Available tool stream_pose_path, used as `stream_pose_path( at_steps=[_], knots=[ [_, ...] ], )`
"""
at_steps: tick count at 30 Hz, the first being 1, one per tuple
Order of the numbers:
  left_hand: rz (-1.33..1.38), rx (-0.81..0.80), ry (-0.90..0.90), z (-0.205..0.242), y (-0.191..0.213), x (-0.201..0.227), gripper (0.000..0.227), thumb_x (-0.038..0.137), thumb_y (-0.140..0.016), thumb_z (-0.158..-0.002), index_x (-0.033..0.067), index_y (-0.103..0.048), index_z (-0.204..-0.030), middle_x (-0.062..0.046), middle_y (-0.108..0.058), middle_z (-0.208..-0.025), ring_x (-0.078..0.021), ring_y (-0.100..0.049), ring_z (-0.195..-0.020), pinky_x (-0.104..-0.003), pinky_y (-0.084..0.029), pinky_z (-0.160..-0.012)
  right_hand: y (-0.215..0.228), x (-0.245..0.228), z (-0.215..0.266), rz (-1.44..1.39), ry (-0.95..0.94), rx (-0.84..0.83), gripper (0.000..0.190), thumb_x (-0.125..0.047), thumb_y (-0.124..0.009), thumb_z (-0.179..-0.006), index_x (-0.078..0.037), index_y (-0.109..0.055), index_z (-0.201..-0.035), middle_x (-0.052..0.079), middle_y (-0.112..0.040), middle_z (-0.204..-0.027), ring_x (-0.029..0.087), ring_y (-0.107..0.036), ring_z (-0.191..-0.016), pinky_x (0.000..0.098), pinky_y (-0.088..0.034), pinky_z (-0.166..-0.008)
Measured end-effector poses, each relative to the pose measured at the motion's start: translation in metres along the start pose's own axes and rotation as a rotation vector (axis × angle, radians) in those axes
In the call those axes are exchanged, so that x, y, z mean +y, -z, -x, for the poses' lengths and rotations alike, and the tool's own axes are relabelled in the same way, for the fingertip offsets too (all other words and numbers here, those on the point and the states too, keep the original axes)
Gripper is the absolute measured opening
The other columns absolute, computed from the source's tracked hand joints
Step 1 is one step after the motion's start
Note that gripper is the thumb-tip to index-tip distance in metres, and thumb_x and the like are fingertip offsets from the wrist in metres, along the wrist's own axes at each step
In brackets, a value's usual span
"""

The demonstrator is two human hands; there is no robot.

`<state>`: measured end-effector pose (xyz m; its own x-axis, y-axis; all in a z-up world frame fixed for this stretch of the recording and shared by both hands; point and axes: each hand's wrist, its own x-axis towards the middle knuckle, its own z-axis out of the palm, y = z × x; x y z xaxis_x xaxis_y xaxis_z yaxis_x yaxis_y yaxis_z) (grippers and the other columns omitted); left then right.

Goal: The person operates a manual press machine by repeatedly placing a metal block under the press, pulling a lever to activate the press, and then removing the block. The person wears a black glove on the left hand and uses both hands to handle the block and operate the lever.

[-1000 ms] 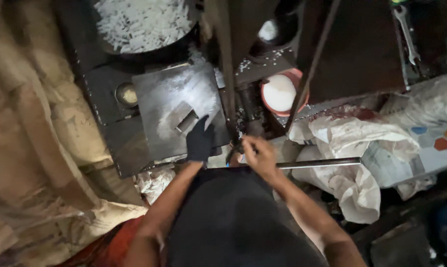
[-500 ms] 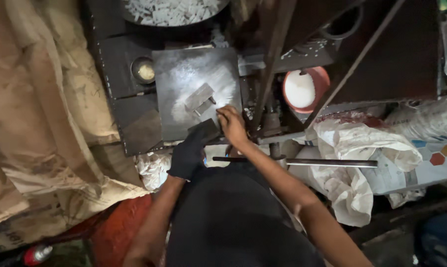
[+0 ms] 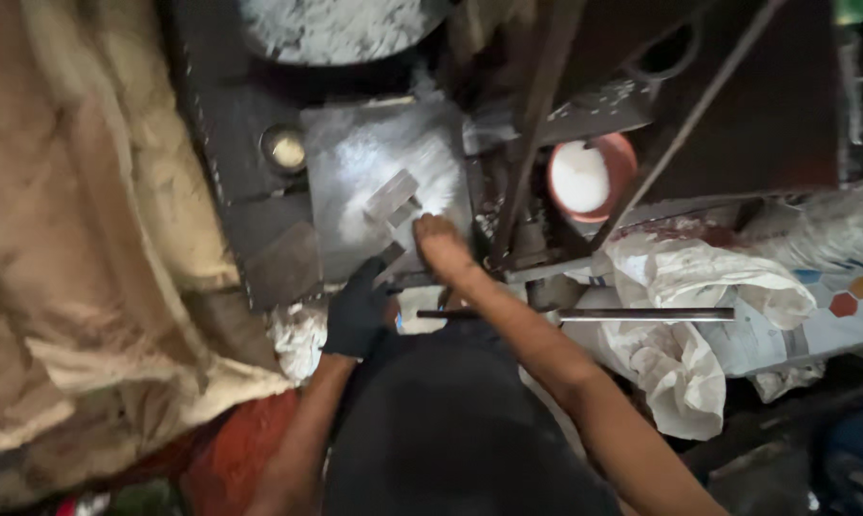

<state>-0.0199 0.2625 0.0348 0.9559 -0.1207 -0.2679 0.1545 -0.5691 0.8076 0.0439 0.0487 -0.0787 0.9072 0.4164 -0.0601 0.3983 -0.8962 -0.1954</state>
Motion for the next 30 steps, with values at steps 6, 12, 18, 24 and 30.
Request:
stream_pose_path(
  at_steps=[6, 12, 18, 24, 30],
  knots=[
    [0.047, 0.064, 0.01, -0.014, -0.017, 0.005, 0.044, 0.026, -0.06, -0.095, 0.0103, -0.061, -0.137, -0.021, -0.074, -0.113, -0.0401, -0.073, -0.095, -0.047, -0.057, -0.081, 0.141, -0.023, 0.045, -0.567, -0.146, 0.39, 0.013, -0.005, -0.073, -0.093, -0.005, -0.072, -0.106, 0.015, -0.07, -0.105, 0.034, -0.069, -0.091, 0.0423, -0.057, -0.077],
    [-0.026, 0.105, -0.064, -0.031, -0.049, 0.007, 0.044, 0.032, -0.061, -0.095, 0.0127, -0.065, -0.134, -0.021, -0.074, -0.109, -0.0402, -0.073, -0.093, -0.048, -0.056, -0.08, 0.333, 0.044, 0.044, -0.221, -0.243, 1.105, 0.009, -0.002, -0.078, -0.096, -0.002, -0.069, -0.098, 0.009, -0.067, -0.093, 0.025, -0.065, -0.084, 0.0385, -0.053, -0.074],
    [-0.046, 0.136, -0.073, -0.043, -0.064, 0.022, 0.044, 0.032, -0.063, -0.095, 0.0127, -0.065, -0.134, -0.023, -0.074, -0.105, -0.0407, -0.072, -0.09, -0.049, -0.056, -0.078, 0.377, 0.084, 0.023, -0.131, -0.264, 1.053, 0.017, 0.0, -0.07, -0.101, 0.001, -0.072, -0.118, 0.015, -0.065, -0.104, 0.028, -0.067, -0.088, 0.0378, -0.054, -0.075],
    [0.232, -0.024, 0.191, -0.046, -0.071, -0.01, 0.056, 0.025, -0.068, -0.087, 0.0132, -0.059, -0.14, -0.02, -0.075, -0.092, -0.0322, -0.072, -0.082, -0.045, -0.058, -0.073, 0.271, 0.033, 0.07, -0.601, -0.601, 0.856, 0.014, -0.013, -0.07, -0.103, -0.002, -0.076, -0.096, 0.005, -0.061, -0.07, 0.017, -0.056, -0.064, 0.0299, -0.044, -0.061],
    [0.334, 0.187, 0.092, -0.061, -0.048, -0.071, 0.036, 0.027, -0.058, -0.11, -0.0011, -0.066, -0.131, -0.011, -0.074, -0.111, -0.018, -0.068, -0.103, -0.034, -0.053, -0.093, 0.088, -0.016, 0.068, -1.056, -0.572, -0.023, 0.082, -0.031, -0.072, -0.094, -0.008, -0.028, -0.158, 0.021, -0.059, -0.134, 0.02, -0.066, -0.111, 0.0333, -0.054, -0.09]
  ],
)
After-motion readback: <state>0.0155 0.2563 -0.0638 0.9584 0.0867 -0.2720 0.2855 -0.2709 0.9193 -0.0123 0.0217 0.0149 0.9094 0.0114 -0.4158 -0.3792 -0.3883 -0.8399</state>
